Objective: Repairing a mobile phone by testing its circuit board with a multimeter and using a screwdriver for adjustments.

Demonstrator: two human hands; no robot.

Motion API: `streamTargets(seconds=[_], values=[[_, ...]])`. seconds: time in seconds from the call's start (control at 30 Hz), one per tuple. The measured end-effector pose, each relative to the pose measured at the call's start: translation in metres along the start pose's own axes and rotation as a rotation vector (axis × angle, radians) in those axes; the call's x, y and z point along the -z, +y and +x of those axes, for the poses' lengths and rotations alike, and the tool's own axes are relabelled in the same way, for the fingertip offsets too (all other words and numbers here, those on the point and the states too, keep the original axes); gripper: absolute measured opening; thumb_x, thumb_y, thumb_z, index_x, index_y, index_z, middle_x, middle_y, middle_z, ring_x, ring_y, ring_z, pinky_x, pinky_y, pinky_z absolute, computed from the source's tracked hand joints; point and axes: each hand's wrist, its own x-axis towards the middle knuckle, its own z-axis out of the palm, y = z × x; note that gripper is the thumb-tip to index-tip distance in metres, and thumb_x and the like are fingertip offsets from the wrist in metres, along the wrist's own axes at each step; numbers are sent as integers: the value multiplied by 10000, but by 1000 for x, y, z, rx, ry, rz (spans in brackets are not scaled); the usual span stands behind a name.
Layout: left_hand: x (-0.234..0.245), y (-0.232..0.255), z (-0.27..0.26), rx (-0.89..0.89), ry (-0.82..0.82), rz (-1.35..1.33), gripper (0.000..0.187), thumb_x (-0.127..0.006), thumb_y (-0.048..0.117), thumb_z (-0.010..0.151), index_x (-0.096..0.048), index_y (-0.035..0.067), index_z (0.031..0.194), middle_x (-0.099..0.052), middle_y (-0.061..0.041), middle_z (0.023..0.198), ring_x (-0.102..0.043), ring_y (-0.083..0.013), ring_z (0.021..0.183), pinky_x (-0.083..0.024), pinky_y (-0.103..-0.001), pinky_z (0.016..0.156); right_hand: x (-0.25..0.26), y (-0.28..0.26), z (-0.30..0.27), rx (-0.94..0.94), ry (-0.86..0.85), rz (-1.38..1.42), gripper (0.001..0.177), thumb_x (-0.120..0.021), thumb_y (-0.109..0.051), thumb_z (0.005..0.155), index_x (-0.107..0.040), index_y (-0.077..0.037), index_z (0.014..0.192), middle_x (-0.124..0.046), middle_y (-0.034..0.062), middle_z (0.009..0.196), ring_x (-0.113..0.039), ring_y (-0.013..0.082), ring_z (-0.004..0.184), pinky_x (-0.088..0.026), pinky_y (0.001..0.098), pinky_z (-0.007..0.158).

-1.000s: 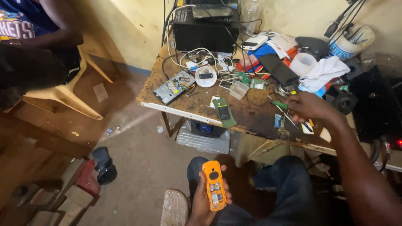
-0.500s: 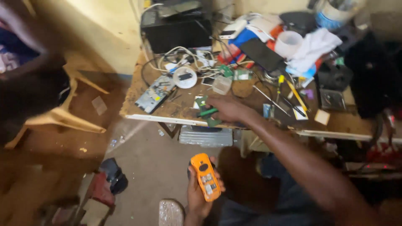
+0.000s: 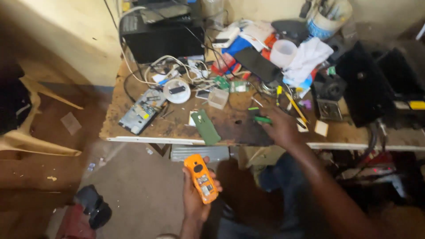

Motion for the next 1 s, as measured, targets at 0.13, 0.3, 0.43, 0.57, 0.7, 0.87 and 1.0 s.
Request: streamTargets(seconds=[0.13,0.3,0.43,0.57,0.7,0.87,1.0], values=[[-6,1,-1,1,43,-14,814,-475,738,945,-632,74,1388,-660,-156,850,-642,-267,631,-549,-400,571,23,12,-10,-216,-315,-97,371,-723,-367,921,-745,-166,1232,-770,54,1267,-721,318,1171,-525,476,914],[-17,2,-3,2,5,64,831,-423,719,963,-627,68,1437,-670,-125,850,-675,-217,636,-600,-357,576,24,58,-12,-28,-545,-163,435,-807,-382,872,-679,-182,1237,-569,55,1621,-599,295,1426,-511,445,1058],[-20,1,0,16,14,72,824,-415,724,956,-642,87,1427,-653,-111,851,-657,-221,653,-571,-356,587,38,15,21,-187,-646,-248,210,-801,-270,843,-691,-223,1016,-731,52,1132,-707,308,1078,-523,481,852],[-12,0,6,19,18,45,843,-413,713,956,-628,77,1465,-675,-127,849,-677,-216,628,-606,-358,560,34,-13,26,-284,-563,-342,411,-742,-361,840,-686,-262,1234,-731,65,1254,-718,357,1131,-526,516,894],[0,-8,16,100,-63,-106,816,-437,719,971,-615,86,1454,-698,-145,899,-684,-270,631,-607,-410,579,21,-91,48,-280,-504,108,603,-735,-146,818,-670,-216,1414,-646,11,1501,-625,231,1350,-468,429,1108],[-11,2,9,71,-105,-72,810,-436,652,988,-622,-6,1422,-711,-210,926,-703,-312,673,-600,-437,602,-47,-135,90,169,-468,177,397,-804,-80,789,-656,-157,1150,-680,83,1333,-643,296,1170,-472,446,898],[-13,16,-4,35,-59,-32,803,-433,625,1000,-631,-25,1427,-723,-224,957,-719,-324,717,-613,-456,654,-69,-136,92,135,-521,122,494,-766,-13,816,-651,-116,1285,-517,121,1562,-641,337,1233,-531,490,861]])
